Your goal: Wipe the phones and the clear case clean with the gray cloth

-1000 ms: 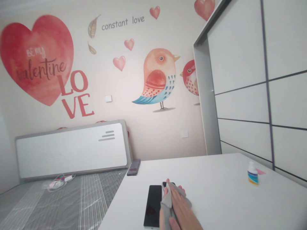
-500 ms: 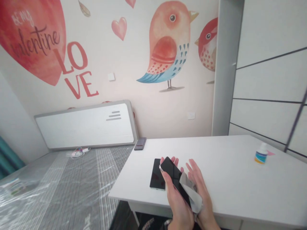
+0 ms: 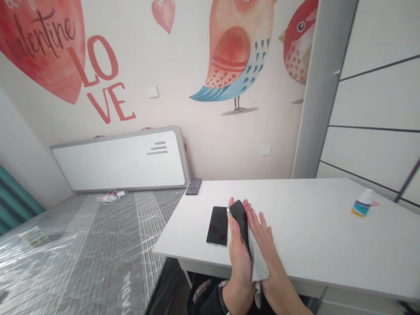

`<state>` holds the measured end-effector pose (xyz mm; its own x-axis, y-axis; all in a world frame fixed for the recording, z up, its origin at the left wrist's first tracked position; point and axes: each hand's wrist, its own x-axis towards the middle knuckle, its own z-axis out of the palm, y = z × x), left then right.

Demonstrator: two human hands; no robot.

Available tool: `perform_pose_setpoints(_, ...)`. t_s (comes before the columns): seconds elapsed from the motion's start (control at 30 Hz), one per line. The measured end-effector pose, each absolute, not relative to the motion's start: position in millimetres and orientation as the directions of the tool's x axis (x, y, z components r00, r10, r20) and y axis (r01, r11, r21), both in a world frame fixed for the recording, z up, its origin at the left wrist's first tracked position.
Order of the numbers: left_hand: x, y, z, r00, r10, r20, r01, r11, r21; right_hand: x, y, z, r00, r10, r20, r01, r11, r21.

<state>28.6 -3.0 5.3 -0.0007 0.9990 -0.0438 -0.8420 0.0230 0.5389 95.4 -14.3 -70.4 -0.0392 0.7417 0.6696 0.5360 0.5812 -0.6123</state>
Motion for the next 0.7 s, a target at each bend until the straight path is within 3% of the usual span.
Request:
perform_pose_setpoints(0.17,35.0,-17.6,-2.3,0.214,0.977,0.005,-0.806,0.174,0.565,105.4,-7.1,-49.3,-0.025,0.735,0.678,0.536,0.582,-0.611)
perform_pose_setpoints(0.27,42.4,-26.7,-8.2,0.315,0.943,-0.108,-0.754,0.318,0.575,116.1,5.5,-31.2,0.044,0.708,0.705,0.524,0.584,-0.62)
perform_pose_setpoints(0.5,52.4,-33.3,-17.4,0.318,0.931,-0.18,-0.781,0.365,0.507,128.0,17.0,10.2,-0.12,0.742,0.66,0.428,0.638,-0.64)
perform_pose_setpoints(0.6,50.6,-31.8,-16.4,0.288,0.943,-0.165,-0.759,0.33,0.562,123.5,14.1,9.5,0.034,0.669,0.742,0.375,0.68,-0.63)
perform_pose_setpoints(0.7,42.9,-30.4,-7.0,0.275,0.959,-0.061,-0.691,0.242,0.681,125.1,13.2,5.0,0.214,0.656,0.724,0.279,0.67,-0.689)
